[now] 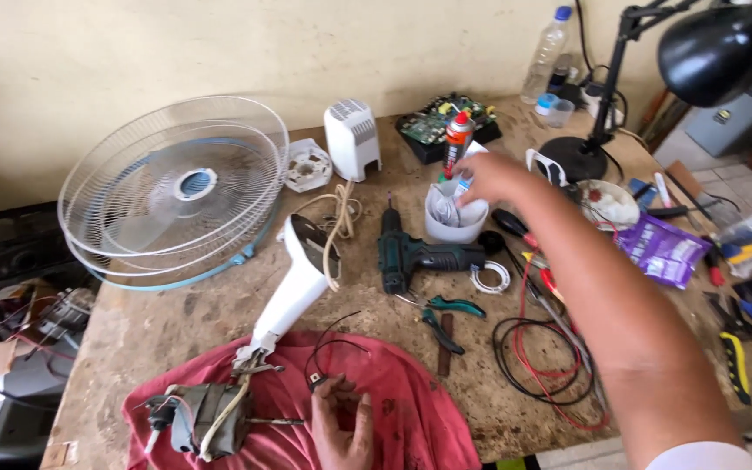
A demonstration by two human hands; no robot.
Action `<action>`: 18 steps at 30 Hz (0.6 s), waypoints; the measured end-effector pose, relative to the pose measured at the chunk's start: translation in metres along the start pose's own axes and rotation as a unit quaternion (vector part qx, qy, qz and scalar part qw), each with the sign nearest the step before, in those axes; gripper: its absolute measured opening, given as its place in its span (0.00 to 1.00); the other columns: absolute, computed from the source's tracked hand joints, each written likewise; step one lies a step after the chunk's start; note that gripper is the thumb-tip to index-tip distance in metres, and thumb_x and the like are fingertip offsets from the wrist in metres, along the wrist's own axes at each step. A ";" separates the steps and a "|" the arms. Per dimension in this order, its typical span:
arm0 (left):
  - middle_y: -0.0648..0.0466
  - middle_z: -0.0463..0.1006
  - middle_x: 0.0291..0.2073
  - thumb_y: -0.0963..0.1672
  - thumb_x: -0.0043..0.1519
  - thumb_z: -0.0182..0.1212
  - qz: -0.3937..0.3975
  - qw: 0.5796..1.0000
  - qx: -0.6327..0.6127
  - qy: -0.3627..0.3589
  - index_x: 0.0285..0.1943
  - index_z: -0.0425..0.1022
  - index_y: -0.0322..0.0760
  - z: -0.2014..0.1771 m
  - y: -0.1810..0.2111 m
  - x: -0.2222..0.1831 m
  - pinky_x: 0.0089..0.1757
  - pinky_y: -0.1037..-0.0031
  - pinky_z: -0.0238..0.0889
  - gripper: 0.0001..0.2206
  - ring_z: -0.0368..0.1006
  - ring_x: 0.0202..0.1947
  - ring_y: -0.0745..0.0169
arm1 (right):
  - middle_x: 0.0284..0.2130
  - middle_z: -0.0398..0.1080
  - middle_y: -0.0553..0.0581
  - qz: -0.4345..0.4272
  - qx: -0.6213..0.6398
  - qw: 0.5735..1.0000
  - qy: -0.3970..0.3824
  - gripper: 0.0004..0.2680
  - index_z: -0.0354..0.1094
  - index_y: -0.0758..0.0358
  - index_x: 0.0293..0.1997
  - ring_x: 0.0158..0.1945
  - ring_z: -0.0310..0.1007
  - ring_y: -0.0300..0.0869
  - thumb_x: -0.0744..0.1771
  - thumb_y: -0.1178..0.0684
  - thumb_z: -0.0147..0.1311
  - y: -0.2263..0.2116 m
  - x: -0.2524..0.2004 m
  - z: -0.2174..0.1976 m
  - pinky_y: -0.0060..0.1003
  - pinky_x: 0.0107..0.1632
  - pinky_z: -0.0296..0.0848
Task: Disassembling a fan motor using a power drill and testing its electrical components with a multimeter on a repair bench.
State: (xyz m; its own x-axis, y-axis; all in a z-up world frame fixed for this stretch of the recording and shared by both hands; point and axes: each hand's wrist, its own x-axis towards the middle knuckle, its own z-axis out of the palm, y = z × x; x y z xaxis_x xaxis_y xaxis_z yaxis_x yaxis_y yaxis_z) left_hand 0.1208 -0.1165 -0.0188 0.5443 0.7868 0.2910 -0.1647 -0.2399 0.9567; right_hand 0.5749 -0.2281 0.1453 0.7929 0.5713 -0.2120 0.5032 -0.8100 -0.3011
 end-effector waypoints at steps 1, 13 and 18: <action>0.52 0.80 0.38 0.42 0.56 0.66 -0.006 1.000 0.008 0.002 0.55 0.73 0.37 -0.001 0.000 -0.001 0.39 0.79 0.72 0.17 0.77 0.33 0.68 | 0.50 0.78 0.53 -0.008 0.038 0.999 0.025 0.26 0.74 0.47 0.59 0.48 0.78 0.44 0.56 0.46 0.76 0.011 -0.003 -0.007 0.38 0.49 0.71; 0.57 0.79 0.38 0.43 0.56 0.66 0.045 0.992 0.120 -0.013 0.53 0.73 0.39 0.002 0.010 -0.004 0.38 0.80 0.66 0.16 0.78 0.32 0.69 | 0.76 0.41 0.63 0.284 0.116 0.949 0.075 0.41 0.34 0.55 0.80 0.77 0.43 0.59 0.63 0.32 0.61 0.071 -0.120 -0.009 0.57 0.71 0.55; 0.51 0.79 0.43 0.45 0.59 0.65 0.187 0.939 0.248 -0.148 0.52 0.75 0.38 0.020 0.045 0.008 0.42 0.65 0.72 0.14 0.77 0.41 0.58 | 0.52 0.72 0.59 0.279 0.100 0.945 0.137 0.27 0.61 0.54 0.62 0.51 0.73 0.56 0.63 0.29 0.60 0.095 -0.120 0.020 0.48 0.47 0.72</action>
State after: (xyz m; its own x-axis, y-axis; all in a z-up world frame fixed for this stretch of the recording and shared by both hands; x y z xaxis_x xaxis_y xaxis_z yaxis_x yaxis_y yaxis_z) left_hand 0.1343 -0.1329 0.0267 0.7416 0.4203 0.5228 -0.0256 -0.7610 0.6482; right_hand 0.5207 -0.3706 0.1235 0.9888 -0.0145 -0.1484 -0.0718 -0.9185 -0.3888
